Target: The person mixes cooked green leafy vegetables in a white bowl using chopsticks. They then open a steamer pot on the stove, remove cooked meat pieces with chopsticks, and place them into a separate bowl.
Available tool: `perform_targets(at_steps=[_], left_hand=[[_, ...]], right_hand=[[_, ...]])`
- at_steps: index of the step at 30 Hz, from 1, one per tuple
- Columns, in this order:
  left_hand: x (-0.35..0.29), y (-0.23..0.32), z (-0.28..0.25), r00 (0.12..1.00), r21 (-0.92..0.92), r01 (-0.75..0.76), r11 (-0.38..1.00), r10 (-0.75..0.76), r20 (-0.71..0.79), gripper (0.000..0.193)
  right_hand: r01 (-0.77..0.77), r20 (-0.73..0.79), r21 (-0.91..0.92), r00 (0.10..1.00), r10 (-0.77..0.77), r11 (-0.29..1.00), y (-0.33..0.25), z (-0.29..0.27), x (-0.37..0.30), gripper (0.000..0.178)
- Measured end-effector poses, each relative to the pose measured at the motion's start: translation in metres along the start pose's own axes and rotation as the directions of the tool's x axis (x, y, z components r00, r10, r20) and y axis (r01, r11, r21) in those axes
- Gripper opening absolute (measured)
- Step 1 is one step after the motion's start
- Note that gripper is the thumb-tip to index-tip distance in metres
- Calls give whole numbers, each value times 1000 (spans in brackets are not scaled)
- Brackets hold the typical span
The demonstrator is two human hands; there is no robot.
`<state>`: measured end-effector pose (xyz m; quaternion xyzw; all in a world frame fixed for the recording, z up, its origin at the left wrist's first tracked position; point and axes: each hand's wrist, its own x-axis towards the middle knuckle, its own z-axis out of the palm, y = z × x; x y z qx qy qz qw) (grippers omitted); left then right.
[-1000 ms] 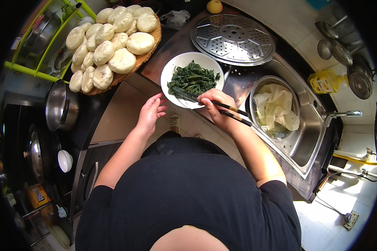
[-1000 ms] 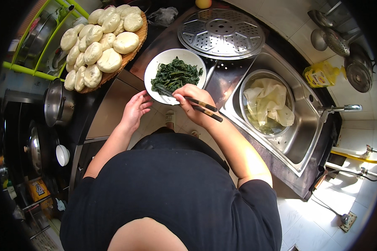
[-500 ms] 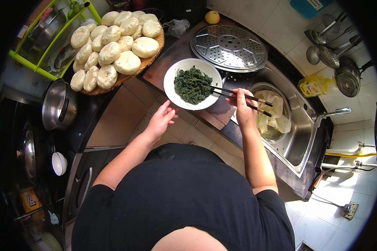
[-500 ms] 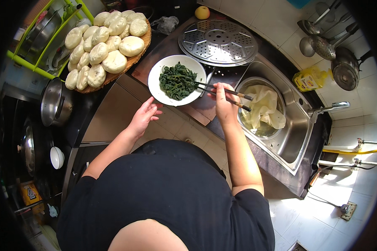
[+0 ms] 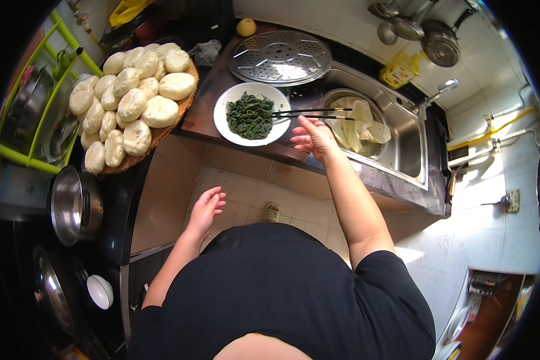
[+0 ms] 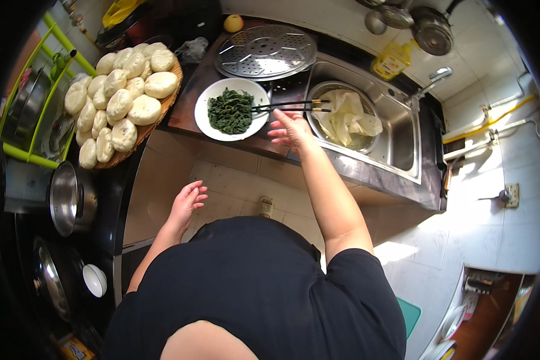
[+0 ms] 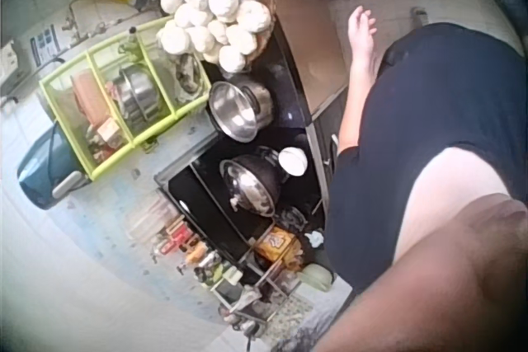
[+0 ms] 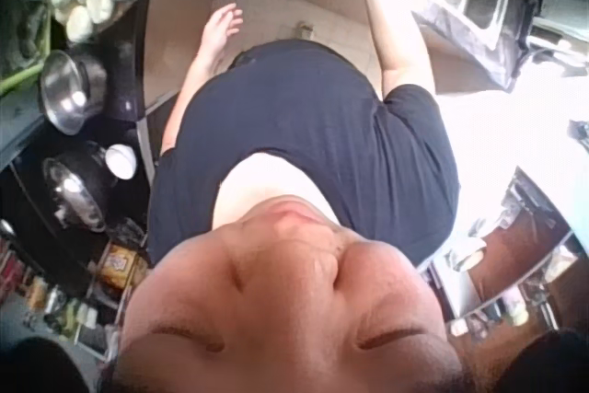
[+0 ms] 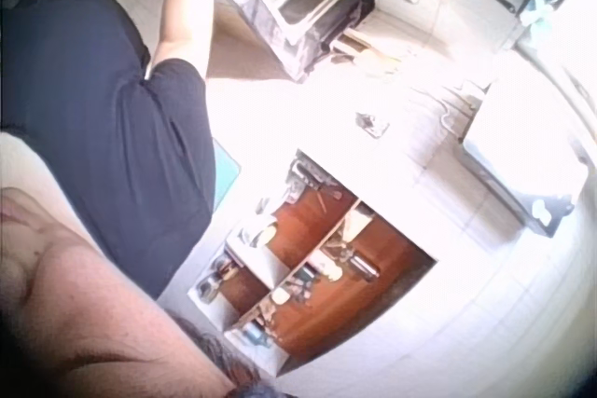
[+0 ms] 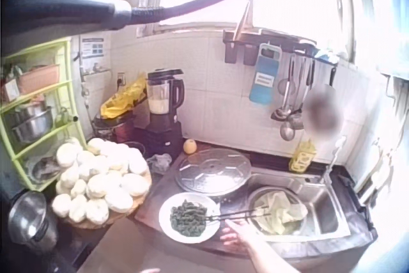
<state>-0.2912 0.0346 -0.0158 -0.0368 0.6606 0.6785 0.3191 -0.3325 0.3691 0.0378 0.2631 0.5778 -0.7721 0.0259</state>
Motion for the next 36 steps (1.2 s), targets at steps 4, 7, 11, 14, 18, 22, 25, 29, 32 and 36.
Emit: perform_targets(at_steps=[4,7,11,14,18,22,25,29,32,36], left_hand=[[0,-10,9,990,33,50,998,-54,127,30],[3,-26,25,960,84,99,992,-118,255,30],[-3,-34,51,904,209,104,972,-180,388,23],[-16,-42,74,851,294,111,949,-244,465,16],[-27,-52,141,721,374,-19,927,-247,648,11],[-60,-59,197,623,468,-142,873,-288,727,19],[-94,-76,237,549,504,-152,850,-351,758,26],[-152,-114,303,398,537,-229,812,-425,813,33],[-212,-143,358,251,557,-276,783,-500,829,39],[-279,-169,413,87,527,-387,756,-539,838,47]], right_hand=[[-11,-49,-26,999,10,1000,49,-15,-66,44],[-109,-98,-9,989,108,994,104,-32,-126,36],[-253,-208,54,943,258,966,162,-53,-204,34],[-232,-365,154,890,273,960,186,-67,-265,29],[-67,-578,184,799,164,981,207,-106,-336,26],[48,-633,242,765,120,969,223,-117,-390,26],[103,-663,220,745,71,970,237,-132,-436,26],[160,-767,159,641,20,974,270,-164,-526,26],[157,-878,199,467,105,967,316,-191,-612,27],[366,-938,312,264,224,877,369,-209,-709,27]])
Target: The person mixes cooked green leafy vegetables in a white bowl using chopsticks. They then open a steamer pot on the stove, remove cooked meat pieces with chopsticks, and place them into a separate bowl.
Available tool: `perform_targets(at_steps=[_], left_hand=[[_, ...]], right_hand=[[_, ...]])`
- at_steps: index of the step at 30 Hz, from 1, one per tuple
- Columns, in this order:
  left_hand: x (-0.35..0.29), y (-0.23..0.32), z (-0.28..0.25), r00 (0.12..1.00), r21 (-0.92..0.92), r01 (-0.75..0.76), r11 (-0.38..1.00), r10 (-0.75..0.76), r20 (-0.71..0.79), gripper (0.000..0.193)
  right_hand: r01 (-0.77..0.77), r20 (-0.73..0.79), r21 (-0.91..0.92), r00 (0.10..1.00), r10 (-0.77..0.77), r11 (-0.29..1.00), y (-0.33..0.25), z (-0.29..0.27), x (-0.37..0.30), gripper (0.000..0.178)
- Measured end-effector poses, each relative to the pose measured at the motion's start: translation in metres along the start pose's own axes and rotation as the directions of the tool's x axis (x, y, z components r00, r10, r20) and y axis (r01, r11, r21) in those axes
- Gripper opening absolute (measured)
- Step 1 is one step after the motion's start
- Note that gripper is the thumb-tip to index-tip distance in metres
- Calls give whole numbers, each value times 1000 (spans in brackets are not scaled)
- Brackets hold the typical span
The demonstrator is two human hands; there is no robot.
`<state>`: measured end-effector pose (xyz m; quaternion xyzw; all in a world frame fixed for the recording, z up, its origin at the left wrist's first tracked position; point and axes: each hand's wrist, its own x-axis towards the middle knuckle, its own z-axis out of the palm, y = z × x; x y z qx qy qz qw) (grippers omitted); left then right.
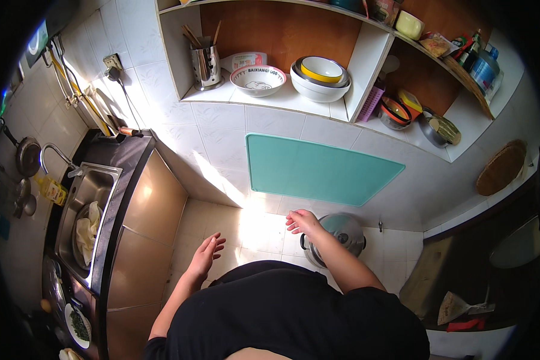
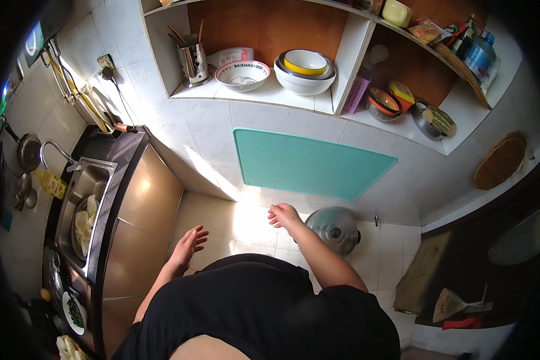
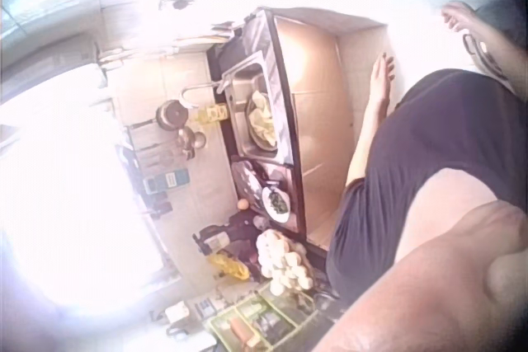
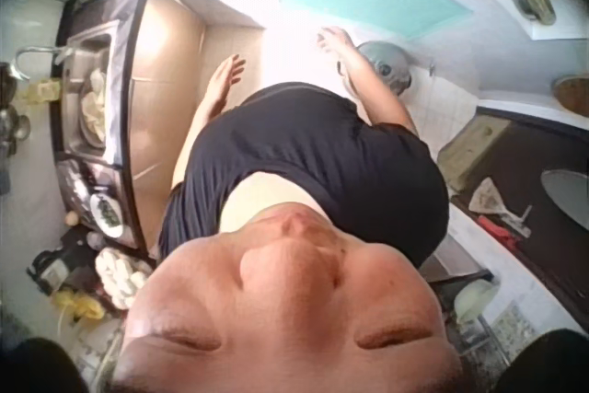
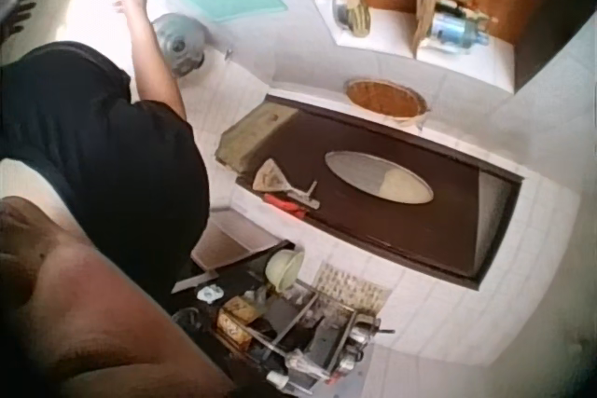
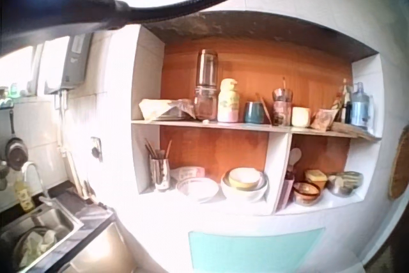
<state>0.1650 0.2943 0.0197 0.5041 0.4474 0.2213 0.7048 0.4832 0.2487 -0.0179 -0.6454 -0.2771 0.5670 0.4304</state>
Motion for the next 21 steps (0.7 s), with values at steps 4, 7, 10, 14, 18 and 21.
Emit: perform_targets(at_steps=[4,7,10,14,18,21], left_hand=[[42,17,37,997,61,8,998,-12,73,51],[68,31,54,995,92,33,995,-41,92,53],[97,51,68,993,105,9,994,-22,117,52],[132,86,97,977,163,-54,985,18,213,53],[162,103,132,929,209,-110,972,25,370,52],[178,102,152,895,218,-57,974,-47,444,53]], right_hand=[[6,-86,105,996,3,994,4,-54,-1,26],[17,-106,167,994,1,986,8,-76,-3,25],[30,-165,248,986,12,968,20,-94,-8,22],[48,-258,373,965,54,926,53,-123,-16,23],[70,-352,430,931,96,900,68,-144,-36,23],[69,-409,436,903,130,897,64,-152,-48,24]])
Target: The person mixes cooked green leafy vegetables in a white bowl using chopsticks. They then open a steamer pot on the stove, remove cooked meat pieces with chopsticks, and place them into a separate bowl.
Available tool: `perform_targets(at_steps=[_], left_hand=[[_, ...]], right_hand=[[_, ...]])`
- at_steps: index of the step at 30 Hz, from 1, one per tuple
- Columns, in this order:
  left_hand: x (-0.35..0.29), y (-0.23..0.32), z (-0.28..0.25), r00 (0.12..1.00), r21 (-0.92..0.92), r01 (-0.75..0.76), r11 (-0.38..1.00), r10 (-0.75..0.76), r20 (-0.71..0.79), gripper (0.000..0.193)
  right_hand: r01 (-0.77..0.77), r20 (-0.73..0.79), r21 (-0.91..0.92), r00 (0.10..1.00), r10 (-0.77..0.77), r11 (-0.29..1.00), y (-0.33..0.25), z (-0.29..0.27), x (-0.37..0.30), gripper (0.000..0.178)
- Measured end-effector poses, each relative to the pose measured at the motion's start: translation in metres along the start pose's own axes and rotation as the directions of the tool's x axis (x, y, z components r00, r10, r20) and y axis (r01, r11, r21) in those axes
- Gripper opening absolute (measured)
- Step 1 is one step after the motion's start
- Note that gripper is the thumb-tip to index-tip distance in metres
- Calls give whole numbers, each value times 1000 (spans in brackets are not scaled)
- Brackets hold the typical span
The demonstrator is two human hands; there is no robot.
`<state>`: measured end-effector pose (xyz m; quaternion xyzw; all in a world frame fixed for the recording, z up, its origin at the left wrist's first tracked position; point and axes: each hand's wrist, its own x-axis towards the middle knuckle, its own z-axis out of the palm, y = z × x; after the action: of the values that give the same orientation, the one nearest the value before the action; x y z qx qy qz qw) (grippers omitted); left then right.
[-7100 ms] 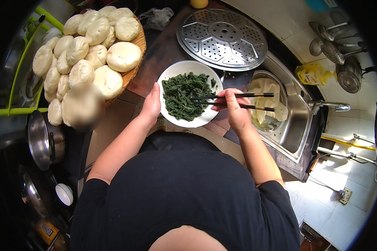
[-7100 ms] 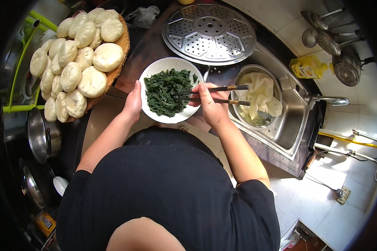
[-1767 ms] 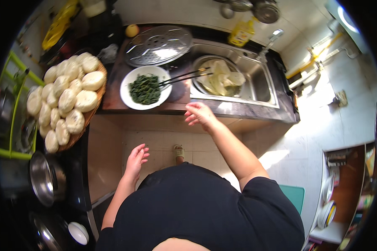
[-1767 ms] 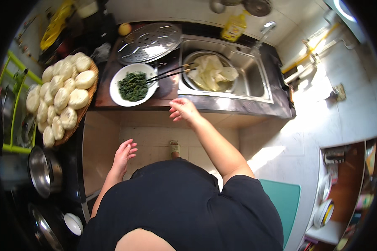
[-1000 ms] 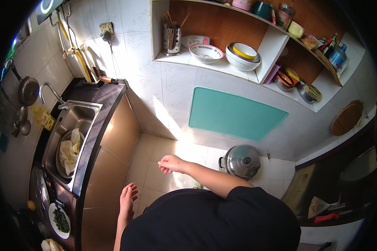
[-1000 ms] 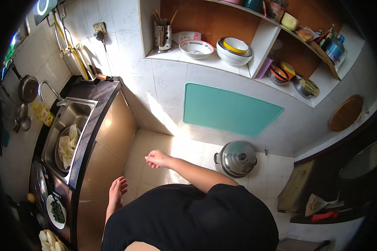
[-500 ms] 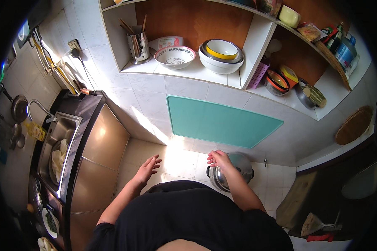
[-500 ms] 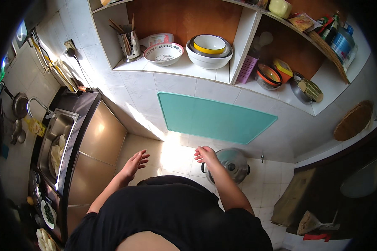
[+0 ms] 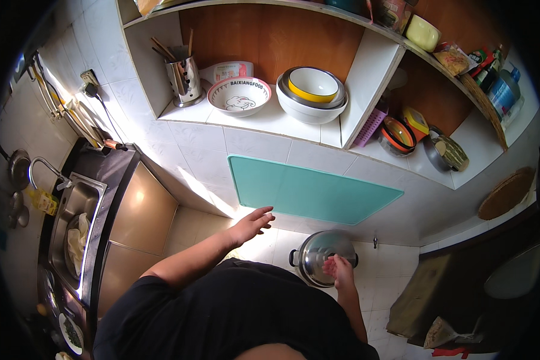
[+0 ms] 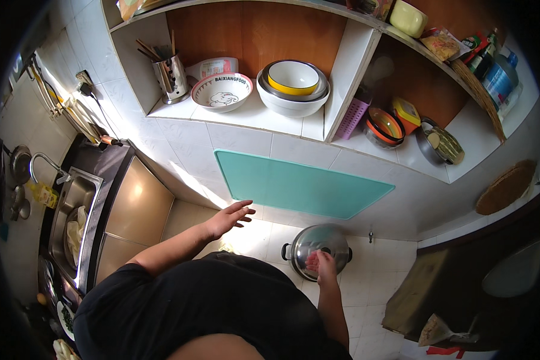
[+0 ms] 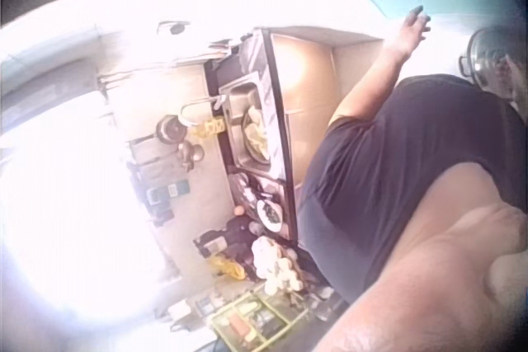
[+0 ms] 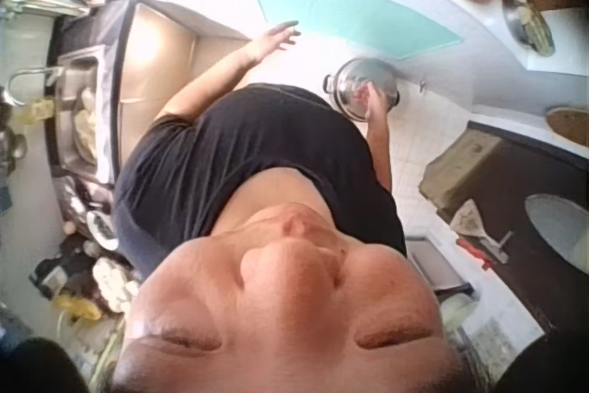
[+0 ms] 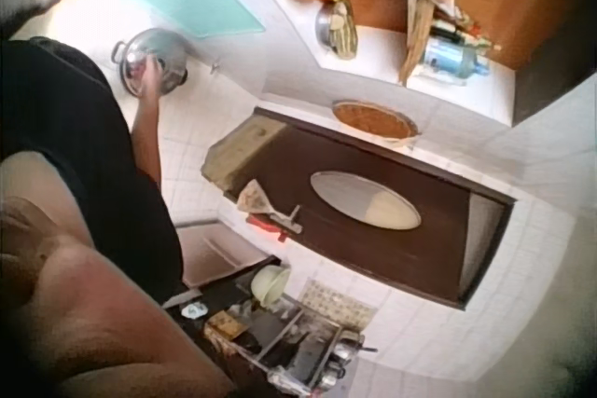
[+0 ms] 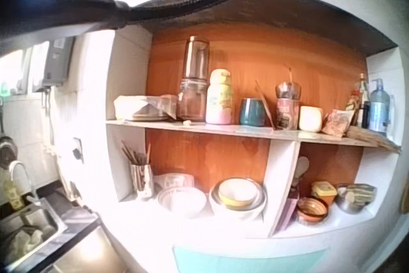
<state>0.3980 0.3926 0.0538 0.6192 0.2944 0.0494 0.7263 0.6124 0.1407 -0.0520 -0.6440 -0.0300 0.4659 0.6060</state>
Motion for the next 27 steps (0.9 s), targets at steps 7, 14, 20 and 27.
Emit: perform_targets(at_steps=[7,14,20,27], left_hand=[[3,-7,-15,998,-28,15,999,-17,-61,53],[-102,-70,-60,864,-163,94,982,-162,-477,46],[-220,-121,-43,577,-393,-34,919,-303,-758,41],[-306,-171,0,346,-472,-318,822,-363,-865,37]], right_hand=[[-17,81,-97,996,25,995,-15,24,19,24],[-77,384,-362,896,224,929,4,122,67,25],[58,626,-552,688,368,832,11,230,62,24],[219,743,-641,419,522,736,45,325,-7,22]])
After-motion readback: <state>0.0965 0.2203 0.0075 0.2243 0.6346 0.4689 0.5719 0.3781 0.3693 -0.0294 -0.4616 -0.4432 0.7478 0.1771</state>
